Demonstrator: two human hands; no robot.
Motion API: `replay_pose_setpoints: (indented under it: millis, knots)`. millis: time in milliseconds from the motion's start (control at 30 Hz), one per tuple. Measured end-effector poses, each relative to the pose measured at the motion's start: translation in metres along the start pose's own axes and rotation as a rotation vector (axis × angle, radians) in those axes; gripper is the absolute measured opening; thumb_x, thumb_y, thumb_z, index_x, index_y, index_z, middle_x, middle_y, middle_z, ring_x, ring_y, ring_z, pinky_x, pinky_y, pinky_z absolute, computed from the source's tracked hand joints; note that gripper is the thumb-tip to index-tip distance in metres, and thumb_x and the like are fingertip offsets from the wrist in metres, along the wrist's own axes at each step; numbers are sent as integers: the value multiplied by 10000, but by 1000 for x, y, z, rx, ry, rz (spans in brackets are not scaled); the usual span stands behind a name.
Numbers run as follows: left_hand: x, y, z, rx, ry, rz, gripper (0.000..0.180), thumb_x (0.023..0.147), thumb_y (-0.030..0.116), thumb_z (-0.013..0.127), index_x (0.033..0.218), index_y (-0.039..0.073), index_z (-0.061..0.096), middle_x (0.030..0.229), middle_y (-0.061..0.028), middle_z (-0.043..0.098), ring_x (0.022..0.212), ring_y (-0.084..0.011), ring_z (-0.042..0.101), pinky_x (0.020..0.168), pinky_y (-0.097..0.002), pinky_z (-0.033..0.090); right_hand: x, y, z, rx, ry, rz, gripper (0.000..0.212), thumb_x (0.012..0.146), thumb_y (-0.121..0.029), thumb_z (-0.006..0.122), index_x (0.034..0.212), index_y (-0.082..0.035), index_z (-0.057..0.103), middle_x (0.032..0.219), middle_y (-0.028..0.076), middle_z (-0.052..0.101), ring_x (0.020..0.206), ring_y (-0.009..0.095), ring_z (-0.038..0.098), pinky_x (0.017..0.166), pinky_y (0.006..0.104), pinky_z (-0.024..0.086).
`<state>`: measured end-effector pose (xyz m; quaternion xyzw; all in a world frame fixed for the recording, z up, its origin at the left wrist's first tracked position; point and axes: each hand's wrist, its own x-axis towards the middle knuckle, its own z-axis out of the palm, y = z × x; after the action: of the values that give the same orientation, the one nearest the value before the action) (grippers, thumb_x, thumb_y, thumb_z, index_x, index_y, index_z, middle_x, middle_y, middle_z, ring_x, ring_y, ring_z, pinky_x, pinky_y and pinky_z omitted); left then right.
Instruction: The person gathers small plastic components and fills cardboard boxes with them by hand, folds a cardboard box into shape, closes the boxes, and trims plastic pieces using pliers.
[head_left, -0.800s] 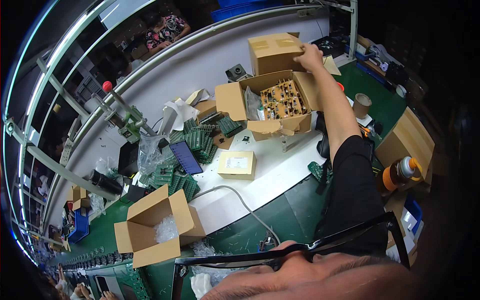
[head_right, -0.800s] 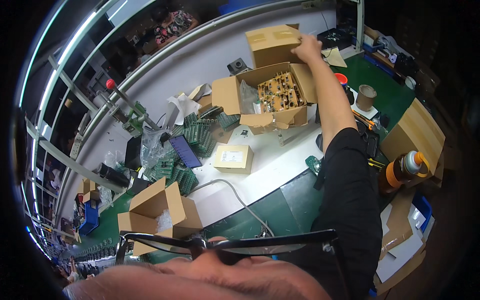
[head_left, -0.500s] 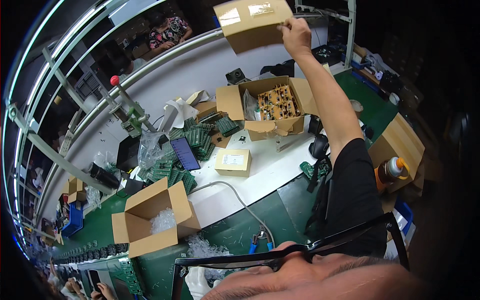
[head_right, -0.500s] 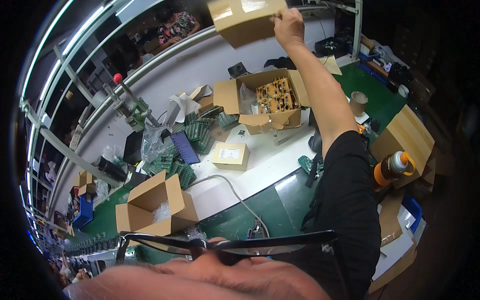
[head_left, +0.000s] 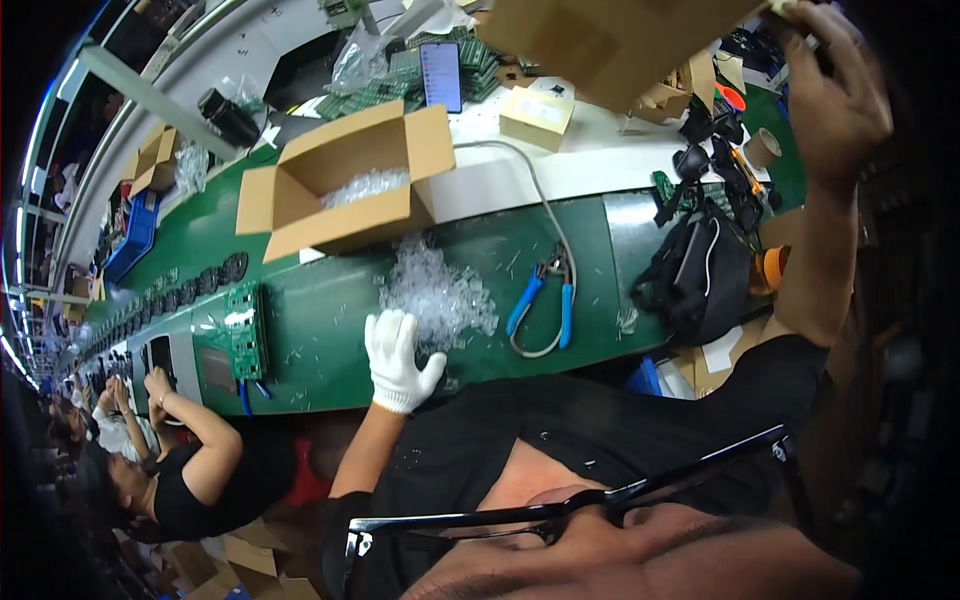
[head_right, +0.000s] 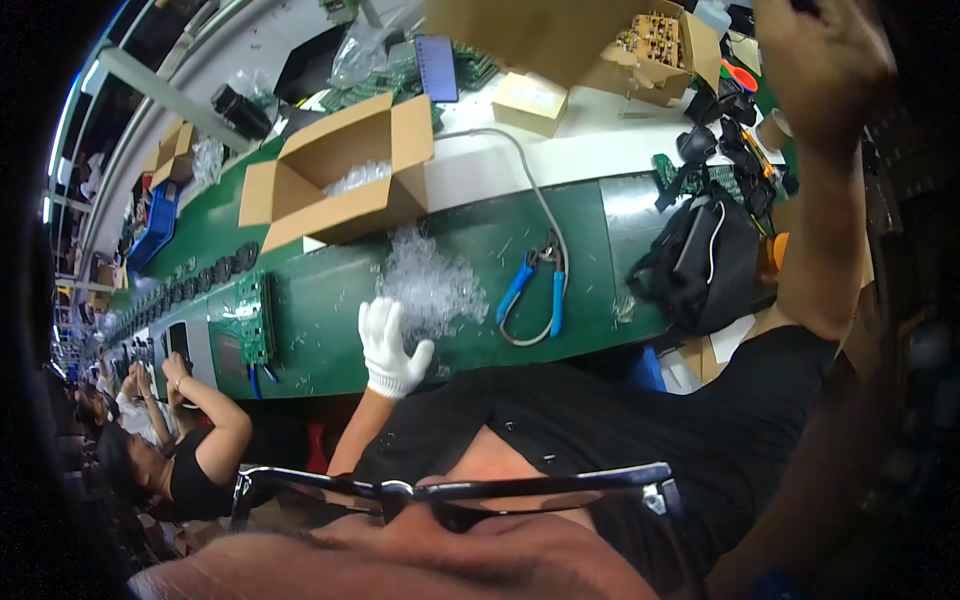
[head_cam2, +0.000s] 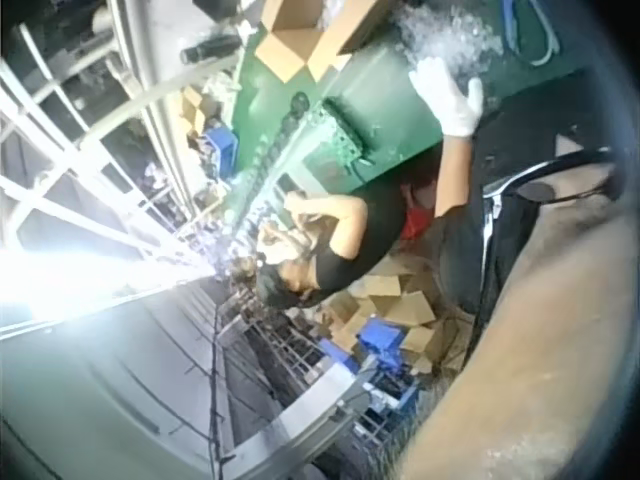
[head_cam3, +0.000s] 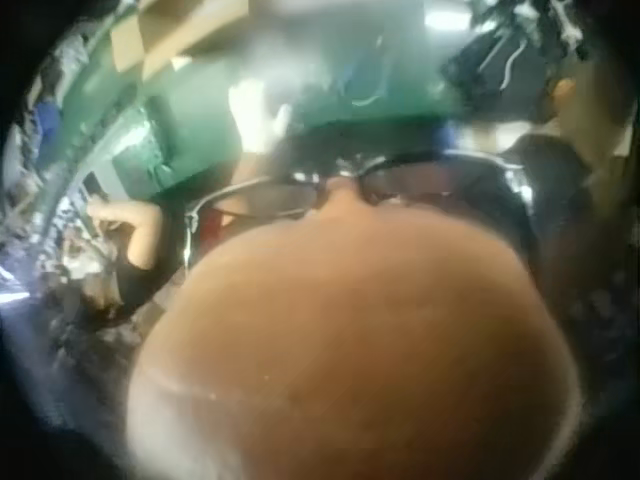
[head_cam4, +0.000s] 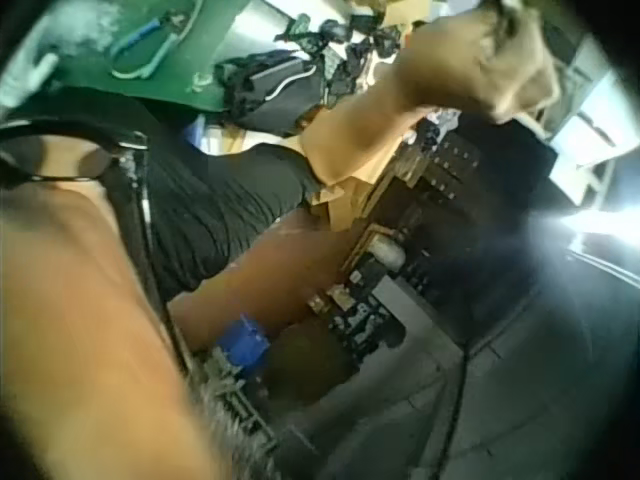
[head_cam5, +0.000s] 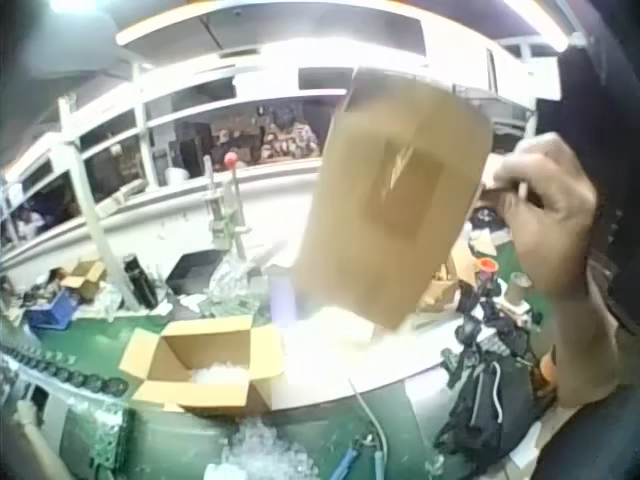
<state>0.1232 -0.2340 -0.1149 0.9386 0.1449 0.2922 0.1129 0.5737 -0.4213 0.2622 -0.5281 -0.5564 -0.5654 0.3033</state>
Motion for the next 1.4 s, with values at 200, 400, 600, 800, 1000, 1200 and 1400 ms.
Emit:
replay_pose_setpoints:
  millis: [200, 400, 600, 800, 1000, 1200, 1400]
  knots:
    - [11, -1, -26, -34, 342, -14, 733, 883, 60, 824, 1539, -48, 516, 1335, -266, 673, 1258, -492, 639, 1180, -558, 465, 2, -103, -63, 75, -254, -32, 296, 726, 137, 853, 980, 5, 778, 959, 121, 695, 879, 282, 699, 768, 373, 569]
    - [68, -3, -105, -1006, 160, -250, 1052, 879, 131, 798, 1745, 36, 208, 1593, -220, 514, 1475, -358, 509, 1270, -480, 375, 13, -212, -95, 161, -513, -185, 331, 661, 160, 799, 975, 76, 738, 945, 145, 637, 910, 346, 691, 772, 430, 578]
    - [129, 27, -167, -1570, -282, 5, 1084, 950, 335, 811, 1762, 54, 150, 1669, -207, 450, 1540, -311, 433, 1261, -455, 368, 26, -323, -123, 123, -710, -268, 341, 588, -19, 738, 910, 91, 727, 942, 155, 637, 919, 346, 706, 724, 407, 621]
    - [148, 59, -128, -1048, -269, 156, 552, 965, 372, 770, 1344, -23, 705, 1112, -213, 770, 1012, -300, 742, 901, -422, 591, 12, -378, -151, 78, -726, -281, 341, 571, -31, 745, 886, 99, 745, 929, 139, 676, 897, 291, 700, 638, 368, 578]
    - [106, 90, -89, -905, -371, 88, 383, 1067, 317, 698, 1283, 5, 747, 1099, -187, 813, 993, -276, 772, 919, -383, 585, -21, -414, -192, 217, -800, 73, 377, 690, -139, 867, 986, 69, 762, 995, 145, 714, 924, 314, 743, 701, 372, 596]
    - [44, 95, -64, -1063, -88, 177, 283, 1022, 119, 753, 1280, 4, 745, 1053, -215, 796, 919, -341, 807, 814, -388, 626, -69, -368, -266, 22, -293, 785, 627, 1027, -391, 791, 1388, 102, 649, 1404, 200, 671, 1300, 297, 655, 1142, 442, 492]
    - [-10, 80, -57, -758, 96, 311, 385, 909, 58, 827, 1290, 46, 772, 1027, -209, 797, 868, -378, 788, 781, -428, 633, -129, -336, -243, 514, -522, 1303, 971, 959, -555, 817, 1691, -86, 383, 1589, 188, 559, 1477, 308, 517, 1179, 446, 453]
